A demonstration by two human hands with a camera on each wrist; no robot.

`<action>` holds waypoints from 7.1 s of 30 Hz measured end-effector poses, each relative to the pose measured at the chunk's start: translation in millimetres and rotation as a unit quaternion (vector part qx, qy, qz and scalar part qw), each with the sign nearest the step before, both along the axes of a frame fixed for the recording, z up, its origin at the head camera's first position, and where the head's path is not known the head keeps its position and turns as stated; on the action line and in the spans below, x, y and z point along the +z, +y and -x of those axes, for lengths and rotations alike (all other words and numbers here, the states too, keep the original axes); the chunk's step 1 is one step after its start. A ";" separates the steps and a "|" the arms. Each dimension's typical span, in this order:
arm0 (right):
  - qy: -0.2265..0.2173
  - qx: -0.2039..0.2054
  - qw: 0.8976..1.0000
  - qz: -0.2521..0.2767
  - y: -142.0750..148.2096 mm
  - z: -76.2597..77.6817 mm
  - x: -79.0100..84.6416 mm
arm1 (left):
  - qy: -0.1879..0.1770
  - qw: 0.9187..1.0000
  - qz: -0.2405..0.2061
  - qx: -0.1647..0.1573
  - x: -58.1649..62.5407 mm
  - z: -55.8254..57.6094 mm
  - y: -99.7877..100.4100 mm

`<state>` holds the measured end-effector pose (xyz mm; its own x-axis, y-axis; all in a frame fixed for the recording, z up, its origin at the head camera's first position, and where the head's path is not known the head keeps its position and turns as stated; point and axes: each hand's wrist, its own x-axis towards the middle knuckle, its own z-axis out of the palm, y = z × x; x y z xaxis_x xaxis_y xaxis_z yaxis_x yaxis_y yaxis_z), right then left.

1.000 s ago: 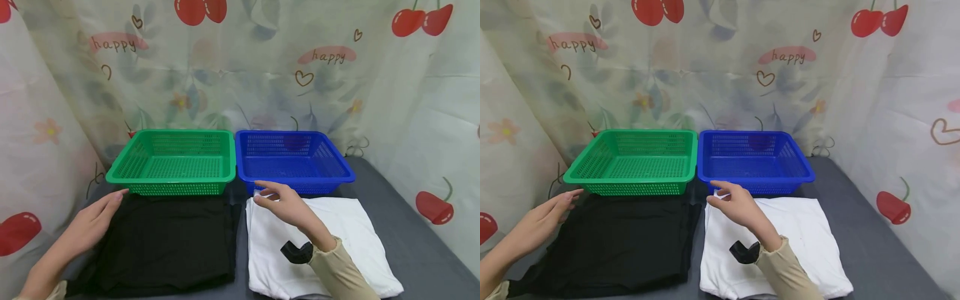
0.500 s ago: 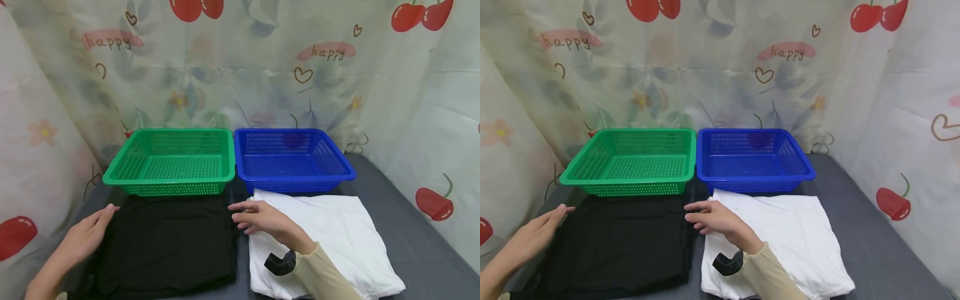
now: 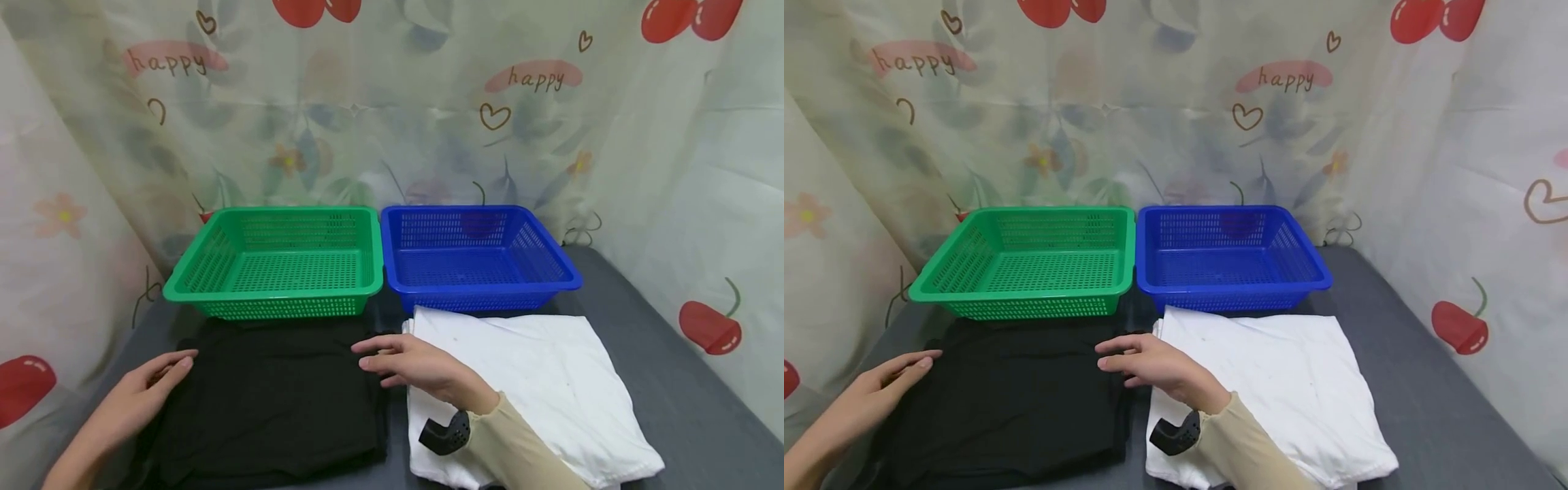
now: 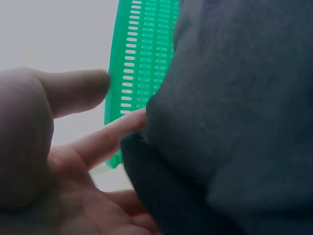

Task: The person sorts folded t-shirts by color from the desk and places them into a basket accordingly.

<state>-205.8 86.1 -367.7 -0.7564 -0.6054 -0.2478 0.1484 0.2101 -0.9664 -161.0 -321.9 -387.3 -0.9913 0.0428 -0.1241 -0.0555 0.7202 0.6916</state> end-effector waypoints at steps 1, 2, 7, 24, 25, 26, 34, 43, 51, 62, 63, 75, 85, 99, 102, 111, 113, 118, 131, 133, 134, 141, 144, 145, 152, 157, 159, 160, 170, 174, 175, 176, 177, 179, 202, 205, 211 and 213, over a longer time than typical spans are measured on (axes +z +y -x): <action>-0.002 -0.003 1.000 0.003 -1.1 -0.7 0.0 | 0.007 1.000 0.006 0.002 -0.7 -1.0 0.9; -0.005 -0.006 1.000 0.007 -2.3 -1.4 -0.2 | 0.020 1.000 0.011 0.005 -1.5 -2.2 2.0; -0.061 -0.038 0.995 0.073 -9.8 -4.8 -3.9 | 0.090 0.996 -0.006 0.027 -5.1 -6.0 9.1; -0.210 -0.074 0.954 0.203 -12.2 -2.4 -12.0 | 0.026 0.999 -0.012 -0.032 -5.3 -8.9 4.9; -0.209 -0.065 0.955 0.201 -13.1 -3.1 -12.5 | 0.031 0.999 -0.013 -0.032 -5.5 -9.0 5.5; -0.207 -0.056 0.957 0.196 -13.8 -4.1 -13.2 | 0.033 0.999 -0.015 -0.033 -5.4 -9.1 6.0; -0.160 -0.033 0.978 0.126 -25.1 -15.5 -20.9 | 0.046 0.998 -0.024 -0.028 -3.8 -10.8 8.3; -0.106 -0.112 0.986 0.063 -27.1 -17.8 -20.3 | 0.145 0.989 -0.034 -0.018 -2.0 -11.7 14.9; -0.071 -0.134 0.987 0.050 -21.4 -17.8 -12.2 | 0.142 0.990 0.009 0.011 -6.1 -11.5 21.5; -0.087 -0.117 0.987 0.065 -20.4 -14.2 -17.0 | 0.024 0.998 0.063 -0.004 -8.5 -7.3 17.7; -0.092 -0.114 0.987 0.068 -20.3 -14.3 -17.5 | 0.024 0.998 0.065 -0.008 -8.9 -7.3 18.1; -0.146 -0.096 0.979 0.109 -21.5 -14.2 -19.3 | 0.087 0.995 0.053 -0.014 -8.8 -9.6 28.0; -0.121 -0.104 0.981 0.111 -21.7 -15.2 -23.2 | 0.010 0.999 0.036 -0.013 -7.5 -8.2 30.7; -0.092 -0.122 0.984 0.086 -21.9 -14.3 -23.6 | -0.028 0.998 -0.058 -0.002 -7.8 -9.2 31.1; -0.084 -0.130 0.985 0.077 -22.1 -13.5 -21.3 | -0.024 0.997 -0.078 0.011 -4.7 -11.0 30.3; -0.085 -0.142 0.983 0.084 -21.5 -12.6 -9.9 | -0.036 0.992 -0.116 0.025 -1.9 -11.9 30.3; -0.072 -0.141 0.984 0.082 -20.2 -13.5 -7.9 | -0.037 0.992 -0.120 0.025 0.4 -13.0 30.5; -0.033 -0.127 0.988 0.082 -13.8 -15.0 -1.6 | -0.017 0.989 -0.144 0.023 9.7 -17.6 33.3; 0.006 -0.028 0.983 0.182 14.5 -10.1 27.0 | 0.046 0.984 -0.172 0.004 41.4 -28.4 43.8; 0.021 -0.020 0.982 0.187 17.5 -7.4 31.1 | 0.056 0.985 -0.163 -0.002 47.7 -26.9 44.1; 0.028 -0.018 0.982 0.188 18.8 -5.6 33.0 | 0.062 0.986 -0.155 -0.006 51.0 -25.6 44.2; 0.058 -0.031 0.983 0.174 22.1 13.3 42.6 | 0.085 0.985 -0.143 -0.041 69.2 -7.5 46.7; 0.071 -0.032 0.983 0.165 22.4 23.9 47.0 | 0.102 0.984 -0.136 -0.056 76.7 4.6 47.7; 0.074 -0.031 0.983 0.163 22.1 27.9 48.8 | 0.106 0.983 -0.137 -0.061 79.2 8.9 47.4; 0.061 -0.021 0.984 0.165 20.4 65.3 64.4 | 0.123 0.983 -0.106 -0.087 101.3 47.6 44.4; 0.057 -0.037 0.985 0.157 13.5 94.9 78.9 | 0.111 0.985 -0.092 -0.090 117.5 80.0 41.2; 0.058 -0.048 0.985 0.152 8.6 105.8 82.0 | 0.104 0.987 -0.090 -0.088 121.3 92.4 38.2; 0.057 -0.054 0.986 0.148 5.8 110.9 82.6 | 0.100 0.987 -0.089 -0.089 122.4 98.1 36.4; 0.054 -0.141 0.979 0.136 -21.3 147.7 70.4 | 0.079 0.991 -0.064 -0.085 121.6 149.4 21.0; 0.050 -0.155 0.975 0.148 -30.9 153.3 66.3 | 0.082 0.991 -0.059 -0.082 120.7 159.4 15.8; 0.051 -0.156 0.975 0.150 -32.5 154.2 66.0 | 0.085 0.991 -0.057 -0.083 120.9 160.5 15.1; 0.053 -0.156 0.974 0.152 -34.1 155.1 66.2 | 0.087 0.991 -0.057 -0.082 121.3 161.3 14.5; 0.056 -0.157 0.974 0.154 -35.6 156.0 66.8 | 0.089 0.991 -0.057 -0.080 122.3 161.7 13.9; 0.064 -0.158 0.973 0.158 -39.7 157.0 67.7 | 0.094 0.991 -0.052 -0.077 124.4 161.7 12.0; 0.093 -0.186 0.978 -0.023 -48.9 131.7 92.7 | 0.060 0.990 0.029 -0.121 133.9 148.2 26.2; 0.082 -0.182 0.980 0.007 -39.9 118.6 98.5 | 0.072 0.989 -0.024 -0.126 136.5 126.6 32.8; 0.071 -0.181 0.978 0.078 -23.4 91.5 104.5 | 0.085 0.980 -0.112 -0.145 138.2 89.5 50.8; 0.065 -0.172 0.978 0.095 -19.2 80.9 104.3 | 0.087 0.976 -0.126 -0.154 136.2 78.3 56.7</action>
<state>-286.7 66.9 -263.4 -0.9411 -0.3351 -0.0443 0.0525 -0.0153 -0.9985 -239.3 -265.2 -251.1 -0.9318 0.3495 0.0976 0.2707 0.4906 0.8282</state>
